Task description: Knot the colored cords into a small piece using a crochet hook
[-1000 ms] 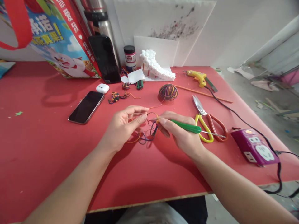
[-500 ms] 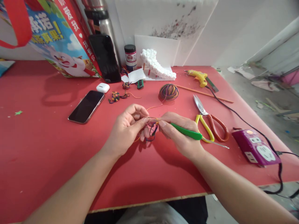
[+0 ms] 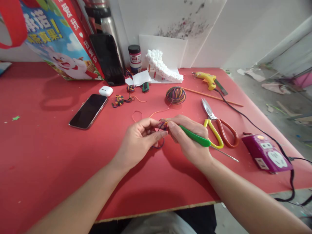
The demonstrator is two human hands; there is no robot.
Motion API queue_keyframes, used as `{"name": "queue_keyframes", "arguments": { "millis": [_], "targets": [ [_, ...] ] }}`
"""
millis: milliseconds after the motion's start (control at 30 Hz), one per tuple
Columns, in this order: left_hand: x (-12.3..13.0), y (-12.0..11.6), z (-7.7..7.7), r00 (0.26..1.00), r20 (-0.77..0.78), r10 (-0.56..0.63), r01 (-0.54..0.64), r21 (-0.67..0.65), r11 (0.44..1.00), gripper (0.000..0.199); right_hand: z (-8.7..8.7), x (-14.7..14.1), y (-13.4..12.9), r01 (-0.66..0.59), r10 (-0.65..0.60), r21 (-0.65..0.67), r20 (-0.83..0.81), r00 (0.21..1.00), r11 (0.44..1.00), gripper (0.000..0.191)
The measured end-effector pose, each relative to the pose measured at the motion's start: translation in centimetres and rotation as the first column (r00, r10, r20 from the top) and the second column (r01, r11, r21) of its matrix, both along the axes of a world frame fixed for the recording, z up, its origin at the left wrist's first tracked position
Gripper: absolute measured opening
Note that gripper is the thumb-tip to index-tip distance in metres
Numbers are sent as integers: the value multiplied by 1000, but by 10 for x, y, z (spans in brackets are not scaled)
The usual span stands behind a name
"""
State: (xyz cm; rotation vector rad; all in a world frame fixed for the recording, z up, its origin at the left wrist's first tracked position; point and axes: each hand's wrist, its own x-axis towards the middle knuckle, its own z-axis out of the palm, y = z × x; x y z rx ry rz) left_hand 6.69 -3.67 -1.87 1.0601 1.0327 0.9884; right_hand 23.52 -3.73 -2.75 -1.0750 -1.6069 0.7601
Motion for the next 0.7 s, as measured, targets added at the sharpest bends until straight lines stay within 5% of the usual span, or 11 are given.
{"name": "queue_keyframes", "arguments": {
  "millis": [233,367,467,700],
  "targets": [
    [-8,3,3,956,-284,-69,111,135,985,30,-1,0,1,-15,12,63,51,999,998,22],
    [-7,3,3,987,-96,-126,130,37,991,41,-1,0,1,17,-18,33,28,999,999,22],
    [-6,3,-2,996,66,-60,64,-63,996,49,-1,1,0,-4,2,58,37,999,998,22],
    [-6,6,-4,997,70,14,-5,-120,993,25,-1,1,1,-21,14,126,57,998,992,20]
  ]
}}
